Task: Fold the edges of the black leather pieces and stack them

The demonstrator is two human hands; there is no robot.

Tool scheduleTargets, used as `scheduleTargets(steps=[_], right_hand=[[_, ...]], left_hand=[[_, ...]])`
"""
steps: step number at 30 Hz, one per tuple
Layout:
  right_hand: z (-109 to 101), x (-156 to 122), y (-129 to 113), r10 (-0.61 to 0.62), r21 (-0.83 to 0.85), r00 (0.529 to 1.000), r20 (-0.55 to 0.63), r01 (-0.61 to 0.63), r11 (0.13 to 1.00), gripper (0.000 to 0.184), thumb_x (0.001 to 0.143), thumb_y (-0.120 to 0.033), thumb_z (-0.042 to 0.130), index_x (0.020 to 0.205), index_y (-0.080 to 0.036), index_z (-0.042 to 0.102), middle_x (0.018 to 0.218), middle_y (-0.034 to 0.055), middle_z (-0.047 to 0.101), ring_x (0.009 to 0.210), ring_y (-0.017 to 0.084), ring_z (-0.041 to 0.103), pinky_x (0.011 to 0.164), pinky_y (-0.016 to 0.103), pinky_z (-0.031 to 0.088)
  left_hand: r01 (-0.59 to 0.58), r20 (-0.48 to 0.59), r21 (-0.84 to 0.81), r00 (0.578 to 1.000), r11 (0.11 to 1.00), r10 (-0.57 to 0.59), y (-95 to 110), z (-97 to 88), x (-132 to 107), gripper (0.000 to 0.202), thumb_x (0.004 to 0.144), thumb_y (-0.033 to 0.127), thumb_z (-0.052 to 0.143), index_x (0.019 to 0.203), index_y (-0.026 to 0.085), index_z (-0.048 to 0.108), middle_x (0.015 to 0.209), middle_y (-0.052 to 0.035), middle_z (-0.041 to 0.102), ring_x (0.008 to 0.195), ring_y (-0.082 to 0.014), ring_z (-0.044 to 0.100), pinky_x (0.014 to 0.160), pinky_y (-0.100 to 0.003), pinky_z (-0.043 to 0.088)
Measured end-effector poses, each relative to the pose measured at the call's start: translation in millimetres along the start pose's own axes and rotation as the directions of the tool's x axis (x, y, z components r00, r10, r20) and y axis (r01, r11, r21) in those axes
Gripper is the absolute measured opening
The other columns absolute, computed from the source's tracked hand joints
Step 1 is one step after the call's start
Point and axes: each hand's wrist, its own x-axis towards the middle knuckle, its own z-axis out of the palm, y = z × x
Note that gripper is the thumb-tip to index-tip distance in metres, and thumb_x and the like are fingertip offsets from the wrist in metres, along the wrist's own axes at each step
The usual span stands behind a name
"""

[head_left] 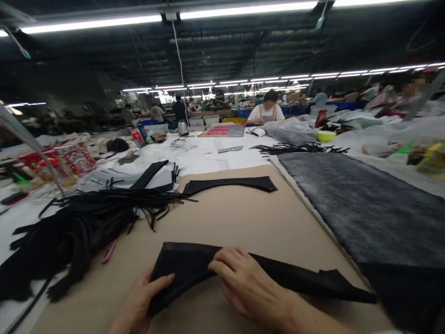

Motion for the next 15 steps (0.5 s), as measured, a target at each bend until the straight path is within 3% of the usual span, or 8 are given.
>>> scheduleTargets(steps=[2, 5, 8, 11, 13, 15], right_hand=[[11, -16, -4, -0.094, -0.040, 0.995, 0.014, 0.094, 0.995, 0.033, 0.082, -0.003, 0.047, 0.110, -0.018, 0.056, 0.109, 0.0065, 0.057, 0.100, 0.022, 0.051, 0.097, 0.039, 0.040], [17, -43, 4, -0.122, -0.135, 0.991, -0.045, 0.115, 0.984, 0.043, 0.081, 0.000, 0.041, 0.115, -0.019, 0.057, 0.110, 0.0083, 0.059, 0.105, 0.022, 0.053, 0.102, 0.043, 0.037], [15, -60, 19, -0.134, -0.281, 0.986, -0.099, 0.102, 0.954, 0.045, 0.083, -0.002, 0.041, 0.121, -0.020, 0.058, 0.115, 0.0094, 0.060, 0.108, 0.024, 0.054, 0.099, 0.043, 0.041], [19, -70, 34, -0.075, -0.368, 0.991, -0.112, 0.028, 0.929, 0.041, 0.089, -0.011, 0.043, 0.127, -0.021, 0.055, 0.119, 0.0093, 0.060, 0.108, 0.026, 0.056, 0.094, 0.045, 0.044], [29, -78, 46, -0.025, -0.403, 0.994, -0.111, -0.022, 0.915, 0.039, 0.092, -0.019, 0.045, 0.131, -0.021, 0.053, 0.122, 0.0091, 0.060, 0.108, 0.028, 0.056, 0.092, 0.047, 0.045], [43, -90, 61, -0.030, -0.428, 0.993, -0.115, -0.022, 0.904, 0.042, 0.092, -0.028, 0.048, 0.133, -0.021, 0.052, 0.124, 0.0083, 0.059, 0.106, 0.029, 0.058, 0.089, 0.046, 0.046]], left_hand=[[-0.018, -0.112, 0.027, 0.993, 0.999, 0.021, -4, -33.9, -6, 0.051, 0.053, 0.037, 0.082, 0.096, 0.014, 0.068, 0.077, -0.0026, 0.070, 0.072, -0.0196, 0.064, 0.060, -0.023, 0.050], [-0.008, -0.209, 0.129, 0.977, 0.992, 0.035, -10, -68.1, -16, 0.055, 0.054, 0.040, 0.079, 0.100, 0.014, 0.063, 0.069, -0.0008, 0.065, 0.055, -0.0158, 0.058, 0.043, -0.021, 0.044], [0.029, -0.290, 0.201, 0.956, 0.979, 0.031, -16, -87.4, -19, 0.056, 0.060, 0.044, 0.076, 0.105, 0.015, 0.058, 0.067, 0.0007, 0.063, 0.046, -0.0129, 0.054, 0.037, -0.019, 0.039], [0.055, -0.339, 0.315, 0.939, 0.947, 0.059, -22, -99.9, -13, 0.060, 0.058, 0.047, 0.075, 0.106, 0.016, 0.056, 0.066, 0.0007, 0.062, 0.044, -0.0163, 0.056, 0.034, -0.022, 0.037], [0.015, -0.385, 0.434, 0.907, 0.901, 0.170, -25, -103.7, -8, 0.057, 0.056, 0.046, 0.075, 0.102, 0.018, 0.056, 0.072, -0.0021, 0.066, 0.056, -0.0228, 0.063, 0.041, -0.027, 0.046], [-0.049, -0.407, 0.558, 0.854, 0.829, 0.324, -26, -102.6, -8, 0.050, 0.059, 0.042, 0.072, 0.102, 0.020, 0.057, 0.087, -0.0055, 0.070, 0.081, -0.0281, 0.068, 0.064, -0.034, 0.055]])
